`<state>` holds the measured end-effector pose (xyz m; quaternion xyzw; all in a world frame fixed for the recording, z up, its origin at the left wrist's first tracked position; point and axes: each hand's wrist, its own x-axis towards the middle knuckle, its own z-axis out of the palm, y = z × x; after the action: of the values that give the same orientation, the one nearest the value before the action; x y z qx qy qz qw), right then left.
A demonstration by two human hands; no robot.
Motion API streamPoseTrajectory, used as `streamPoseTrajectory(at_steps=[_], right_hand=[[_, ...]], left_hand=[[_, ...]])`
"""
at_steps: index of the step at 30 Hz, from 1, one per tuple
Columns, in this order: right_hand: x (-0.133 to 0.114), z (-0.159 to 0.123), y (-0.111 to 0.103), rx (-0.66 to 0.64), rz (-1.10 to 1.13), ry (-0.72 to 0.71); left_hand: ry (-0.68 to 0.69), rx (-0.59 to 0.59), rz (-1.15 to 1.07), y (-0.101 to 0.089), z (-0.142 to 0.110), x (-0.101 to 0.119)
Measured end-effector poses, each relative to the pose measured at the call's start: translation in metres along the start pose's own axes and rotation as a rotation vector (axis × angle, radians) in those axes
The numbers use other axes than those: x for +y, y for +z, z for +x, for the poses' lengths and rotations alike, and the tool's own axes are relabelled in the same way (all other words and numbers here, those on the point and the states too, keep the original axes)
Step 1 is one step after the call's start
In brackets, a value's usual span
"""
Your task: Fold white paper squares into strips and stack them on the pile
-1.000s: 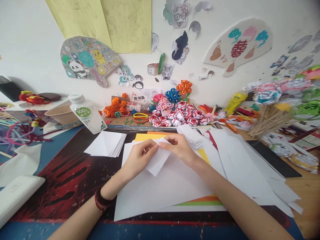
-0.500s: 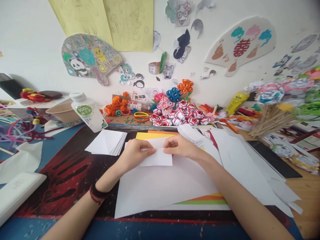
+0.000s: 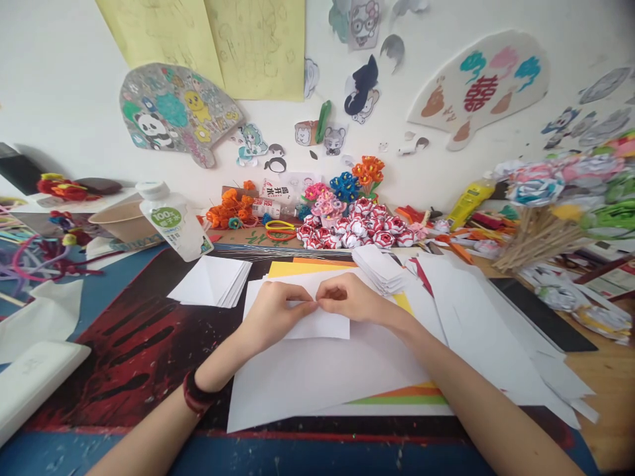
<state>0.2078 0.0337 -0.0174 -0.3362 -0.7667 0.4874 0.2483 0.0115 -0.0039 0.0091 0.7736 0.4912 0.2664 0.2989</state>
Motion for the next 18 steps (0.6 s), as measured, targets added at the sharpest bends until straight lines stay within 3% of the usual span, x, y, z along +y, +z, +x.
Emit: streamPoseTrajectory(at_steps=[4, 10, 18], right_hand=[[-0.002, 0.000, -0.001, -0.002, -0.096, -0.027], [-0.014, -0.003, -0.004, 0.062, -0.246, -0.045], [-0.017, -0.005, -0.008, 0.059, -0.273, -0.052]], left_hand=[[0.017, 0.016, 0.026, 0.004, -0.002, 0.003], [0.041, 0.146, 0.152, 0.013, -0.005, 0.004], [0.131, 0.227, 0.253, 0.016, -0.006, 0.003]])
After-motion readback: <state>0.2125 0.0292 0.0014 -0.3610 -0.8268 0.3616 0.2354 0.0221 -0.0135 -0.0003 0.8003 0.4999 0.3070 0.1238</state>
